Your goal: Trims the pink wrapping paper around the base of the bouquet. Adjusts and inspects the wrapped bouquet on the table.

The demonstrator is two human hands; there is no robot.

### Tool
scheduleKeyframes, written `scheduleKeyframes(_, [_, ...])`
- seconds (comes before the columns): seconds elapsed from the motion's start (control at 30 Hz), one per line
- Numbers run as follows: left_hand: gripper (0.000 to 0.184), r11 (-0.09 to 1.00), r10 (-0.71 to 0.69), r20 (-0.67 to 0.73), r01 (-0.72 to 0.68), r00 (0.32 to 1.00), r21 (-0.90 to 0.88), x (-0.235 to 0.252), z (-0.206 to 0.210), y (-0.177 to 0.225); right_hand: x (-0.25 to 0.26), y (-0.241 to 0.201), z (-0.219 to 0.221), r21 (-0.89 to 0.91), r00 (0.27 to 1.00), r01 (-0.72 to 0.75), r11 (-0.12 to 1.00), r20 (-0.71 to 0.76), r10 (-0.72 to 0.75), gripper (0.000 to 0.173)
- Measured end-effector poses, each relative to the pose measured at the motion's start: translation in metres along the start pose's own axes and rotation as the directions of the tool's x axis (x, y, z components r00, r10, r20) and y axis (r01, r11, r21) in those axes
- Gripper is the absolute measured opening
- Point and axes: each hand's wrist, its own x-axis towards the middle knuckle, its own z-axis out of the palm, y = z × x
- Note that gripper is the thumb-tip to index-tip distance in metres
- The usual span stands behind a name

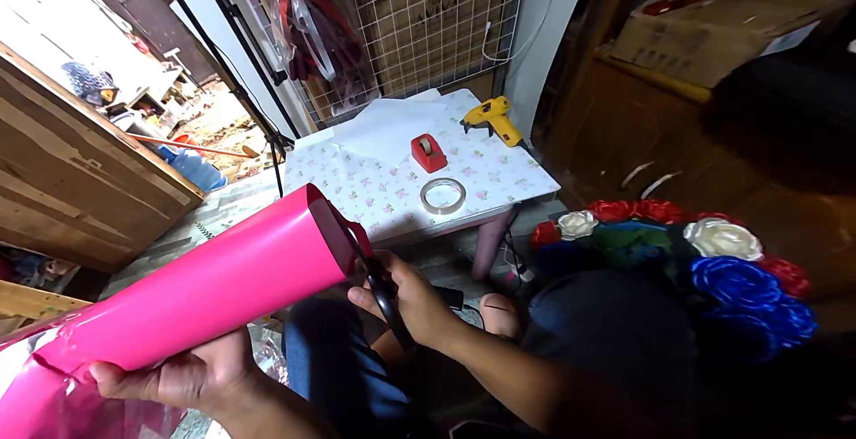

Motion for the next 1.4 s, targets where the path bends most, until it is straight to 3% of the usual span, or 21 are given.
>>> scheduleKeyframes(0.33, [0.056, 0.997, -0.070, -0.063, 0.071, 0.996, 0.020, -0.002, 0.003, 0.001, 0.001, -0.001, 0.000, 0.038, 0.996, -0.069, 0.997, -0.049, 0.071, 0.046])
scheduleKeyframes(0.7, [0.058, 0.984, -0.174, -0.077, 0.177, 0.982, 0.027, -0.004, 0.003, -0.002, 0.002, 0.009, -0.004, -0.052, 0.999, 0.014, 0.999, -0.038, -0.016, 0.060])
scheduleKeyframes(1.4, [0.058, 0.976, -0.217, -0.061, 0.217, 0.974, 0.001, -0.011, 0.010, -0.002, 0.013, 0.014, -0.004, -0.078, 0.977, 0.104, 0.992, -0.180, -0.117, 0.048])
